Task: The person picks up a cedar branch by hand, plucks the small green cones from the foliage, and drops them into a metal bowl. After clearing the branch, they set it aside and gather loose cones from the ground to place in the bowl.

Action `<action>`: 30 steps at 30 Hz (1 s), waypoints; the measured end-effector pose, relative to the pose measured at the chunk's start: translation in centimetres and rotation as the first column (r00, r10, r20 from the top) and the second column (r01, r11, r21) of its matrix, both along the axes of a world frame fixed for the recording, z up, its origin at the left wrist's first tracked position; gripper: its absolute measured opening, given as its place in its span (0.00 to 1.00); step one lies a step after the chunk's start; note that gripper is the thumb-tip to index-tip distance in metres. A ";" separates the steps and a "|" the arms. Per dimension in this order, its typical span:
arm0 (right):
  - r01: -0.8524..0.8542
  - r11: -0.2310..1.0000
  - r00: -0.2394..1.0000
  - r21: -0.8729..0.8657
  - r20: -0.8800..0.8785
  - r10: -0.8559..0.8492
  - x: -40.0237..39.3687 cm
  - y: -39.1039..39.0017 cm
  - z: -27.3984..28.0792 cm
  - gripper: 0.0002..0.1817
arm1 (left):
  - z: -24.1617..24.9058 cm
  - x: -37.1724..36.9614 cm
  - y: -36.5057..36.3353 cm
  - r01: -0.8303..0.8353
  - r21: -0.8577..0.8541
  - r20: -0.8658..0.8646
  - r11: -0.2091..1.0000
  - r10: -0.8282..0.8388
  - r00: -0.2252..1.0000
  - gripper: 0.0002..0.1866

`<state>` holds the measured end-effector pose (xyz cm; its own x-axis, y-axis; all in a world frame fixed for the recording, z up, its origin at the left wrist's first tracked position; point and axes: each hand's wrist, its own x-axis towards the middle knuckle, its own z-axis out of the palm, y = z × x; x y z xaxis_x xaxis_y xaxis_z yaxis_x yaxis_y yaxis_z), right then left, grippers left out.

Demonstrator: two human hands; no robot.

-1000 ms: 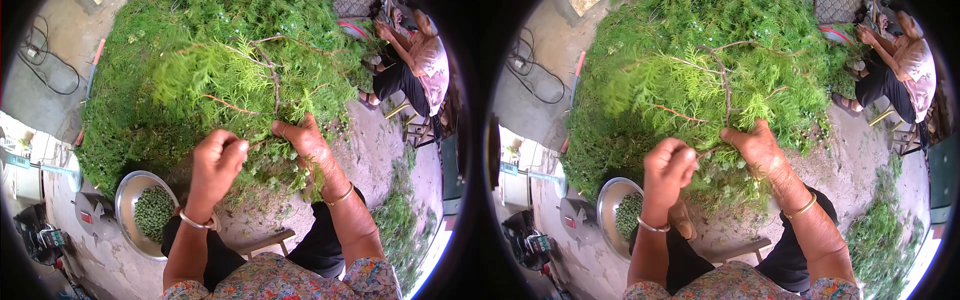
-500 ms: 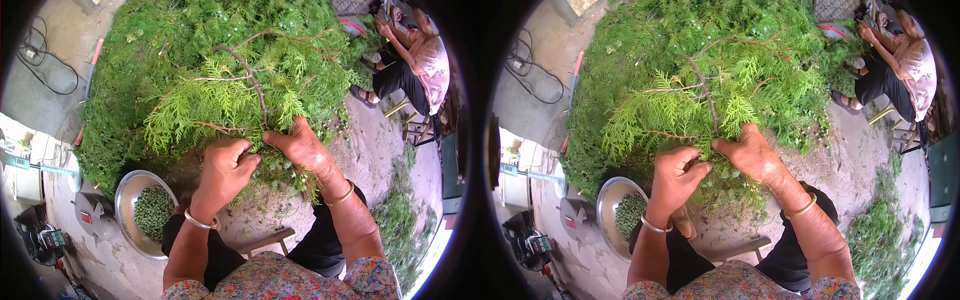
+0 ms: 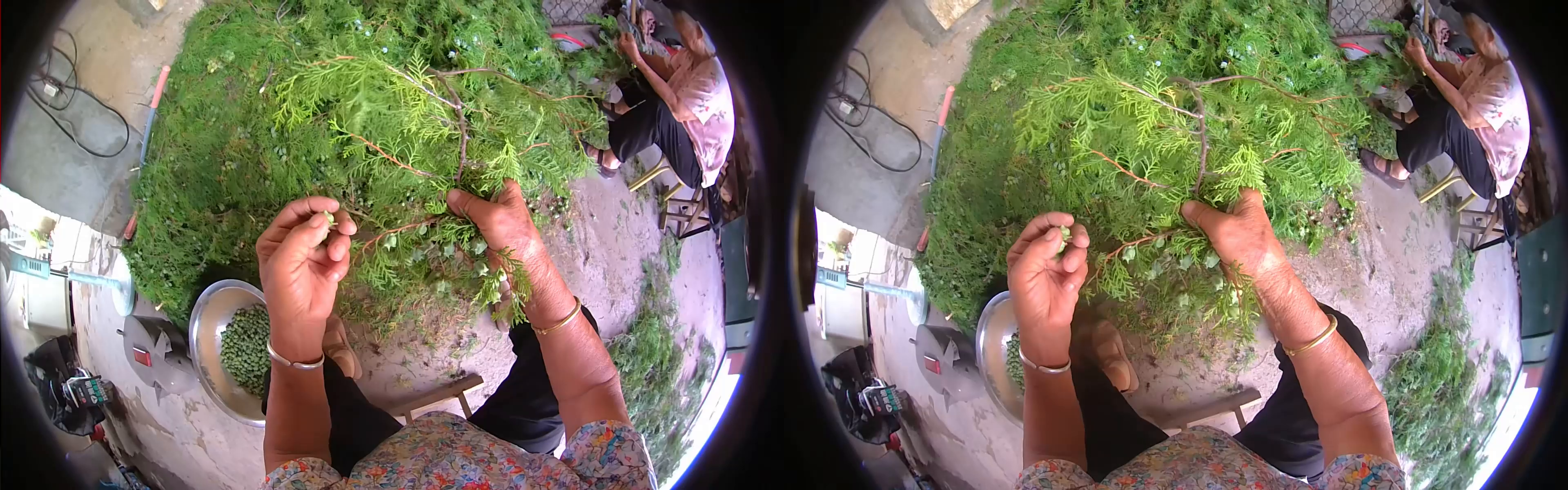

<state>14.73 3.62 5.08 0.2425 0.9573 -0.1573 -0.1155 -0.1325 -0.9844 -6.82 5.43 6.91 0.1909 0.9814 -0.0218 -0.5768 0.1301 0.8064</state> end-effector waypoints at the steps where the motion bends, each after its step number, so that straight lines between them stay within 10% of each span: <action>1: 0.009 0.999 0.999 0.045 -0.042 -0.007 -0.1 0.0 -0.1 0.10 | 0.0 0.2 -0.2 0.000 0.001 0.000 1.000 0.000 1.000 0.07; 5: 0.030 1.000 0.999 -0.006 0.014 -0.030 -0.3 -0.2 1.0 0.10 | -0.3 0.8 -1.2 0.062 0.063 -0.196 0.996 -0.048 0.979 0.04; 7: 0.047 0.999 0.998 -0.001 0.033 -0.047 0.0 0.2 0.1 0.09 | -0.4 1.4 -1.9 0.064 0.276 -0.655 0.959 0.139 0.742 0.01; 11: 0.085 0.994 0.993 -0.068 0.085 -0.079 0.2 0.4 0.1 0.09 | -2.4 2.1 -2.3 0.209 0.437 -0.828 0.875 0.301 0.474 0.05; 16: 0.049 0.999 0.998 -0.023 -0.029 -0.050 -0.4 0.2 -0.2 0.09 | -2.2 3.1 -2.2 -0.063 -0.008 -0.587 0.998 0.046 0.808 0.09; 21: -0.068 0.997 0.997 -0.030 -0.025 0.067 -0.7 0.0 0.0 0.11 | -2.7 2.7 -1.6 0.055 -0.378 -0.083 0.924 -0.093 0.992 0.09; 27: 0.004 0.997 0.999 0.072 -0.037 -0.002 -0.4 0.4 -1.0 0.10 | -1.4 2.5 -1.6 0.061 0.081 -0.567 0.995 -0.005 0.824 0.05; 30: 0.047 0.999 0.998 -0.004 0.037 -0.047 0.9 0.8 -0.4 0.10 | -0.2 2.1 -2.1 0.158 -0.027 -0.595 0.987 -0.143 0.791 0.06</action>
